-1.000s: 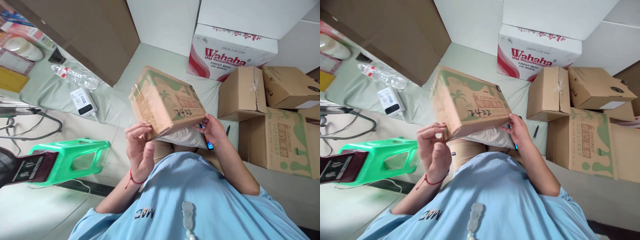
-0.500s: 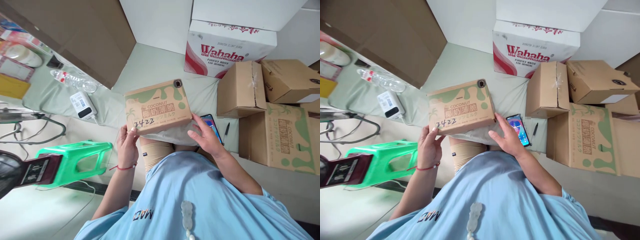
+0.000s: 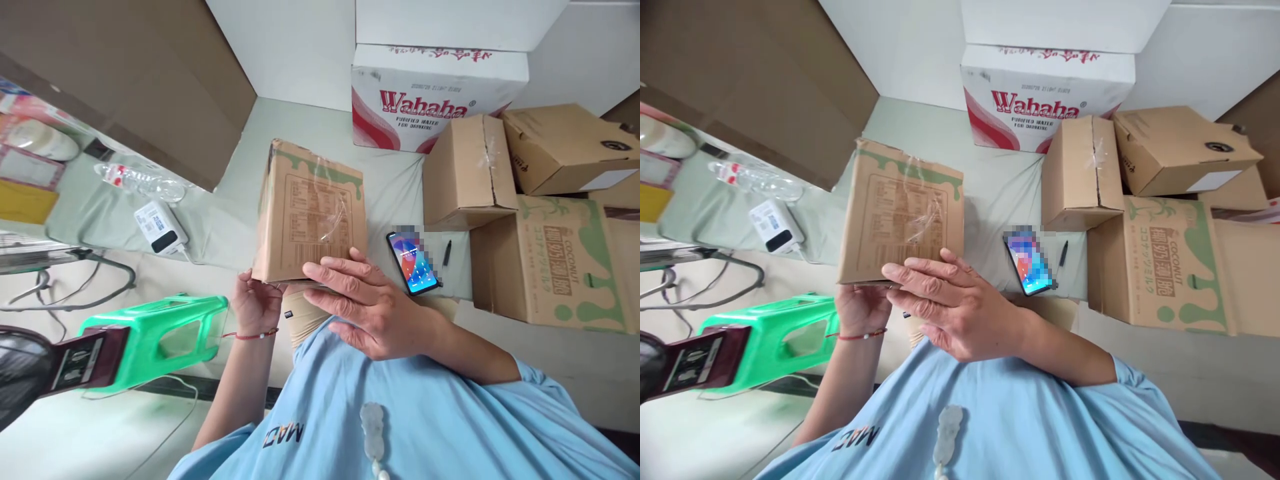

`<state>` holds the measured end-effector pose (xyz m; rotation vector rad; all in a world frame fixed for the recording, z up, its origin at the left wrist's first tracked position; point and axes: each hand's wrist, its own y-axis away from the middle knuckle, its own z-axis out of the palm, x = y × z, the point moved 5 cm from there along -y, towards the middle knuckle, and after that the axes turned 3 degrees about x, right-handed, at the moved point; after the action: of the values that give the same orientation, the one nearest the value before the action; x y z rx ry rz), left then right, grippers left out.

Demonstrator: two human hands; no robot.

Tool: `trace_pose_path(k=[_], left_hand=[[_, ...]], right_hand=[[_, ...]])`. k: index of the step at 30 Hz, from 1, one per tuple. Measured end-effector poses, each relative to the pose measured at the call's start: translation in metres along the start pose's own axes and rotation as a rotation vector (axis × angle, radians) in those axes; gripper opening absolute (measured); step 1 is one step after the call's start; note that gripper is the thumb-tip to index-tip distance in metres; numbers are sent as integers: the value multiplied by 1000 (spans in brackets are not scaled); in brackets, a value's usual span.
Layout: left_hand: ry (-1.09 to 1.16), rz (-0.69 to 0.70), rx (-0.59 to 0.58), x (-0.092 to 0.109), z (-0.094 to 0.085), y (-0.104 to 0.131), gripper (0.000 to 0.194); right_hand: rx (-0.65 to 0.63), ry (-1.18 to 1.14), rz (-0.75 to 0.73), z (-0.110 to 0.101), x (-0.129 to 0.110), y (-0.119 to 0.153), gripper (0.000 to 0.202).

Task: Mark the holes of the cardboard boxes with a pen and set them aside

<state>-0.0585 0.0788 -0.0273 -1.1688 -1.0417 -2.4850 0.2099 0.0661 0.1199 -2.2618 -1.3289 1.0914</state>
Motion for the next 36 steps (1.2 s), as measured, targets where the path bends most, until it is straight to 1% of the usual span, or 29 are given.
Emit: trace_pose_path(k=[3, 5, 7, 10, 12, 14, 16, 18, 20, 22, 25, 27, 29, 31, 33, 34, 36], left_hand=[[-9, 5, -10, 0, 3, 0, 19], [-19, 22, 8, 4, 2, -2, 23], [-24, 58, 19, 11, 1, -5, 29], [-42, 158, 31, 30, -1, -5, 34], [-61, 245, 39, 44, 0, 2, 33], [-82, 335, 32, 54, 5, 12, 32], [-107, 408, 6, 59, 13, 23, 30], [-139, 436, -29, 59, 22, 31, 28], [-169, 419, -61, 54, 29, 34, 24], [-190, 389, -77, 49, 32, 33, 23], [-210, 367, -71, 41, 28, 28, 25], [-213, 372, -40, 33, 23, 25, 20], [-212, 383, -8, 24, 18, 25, 11], [-221, 395, -16, 16, 16, 31, 7], [-237, 430, -78, 13, 18, 45, 11], [-254, 459, -131, 14, 21, 54, 17], [-333, 537, -287, 19, 32, 75, 29]], right_hand=[[38, -25, 9, -1, 2, -1, 49], [92, -57, 52, -5, 6, 0, 58], [145, -88, 98, -13, 13, 1, 68], [189, -129, 146, -26, 22, 4, 75], [202, -169, 208, -32, 32, 8, 75], [222, -231, 300, -34, 45, 16, 73], [243, -315, 416, -31, 61, 27, 71], [267, -414, 525, -24, 76, 38, 68], [304, -501, 617, -17, 89, 49, 66], [356, -565, 686, -12, 97, 58, 70], [424, -596, 782, -6, 105, 74, 77], [424, -594, 849, -1, 110, 85, 72], [394, -599, 909, 7, 113, 94, 63], [371, -599, 949, 13, 116, 99, 59], [389, -562, 975, 14, 120, 102, 58], [413, -533, 983, 13, 122, 102, 56], [461, -485, 1000, 7, 128, 104, 53]])
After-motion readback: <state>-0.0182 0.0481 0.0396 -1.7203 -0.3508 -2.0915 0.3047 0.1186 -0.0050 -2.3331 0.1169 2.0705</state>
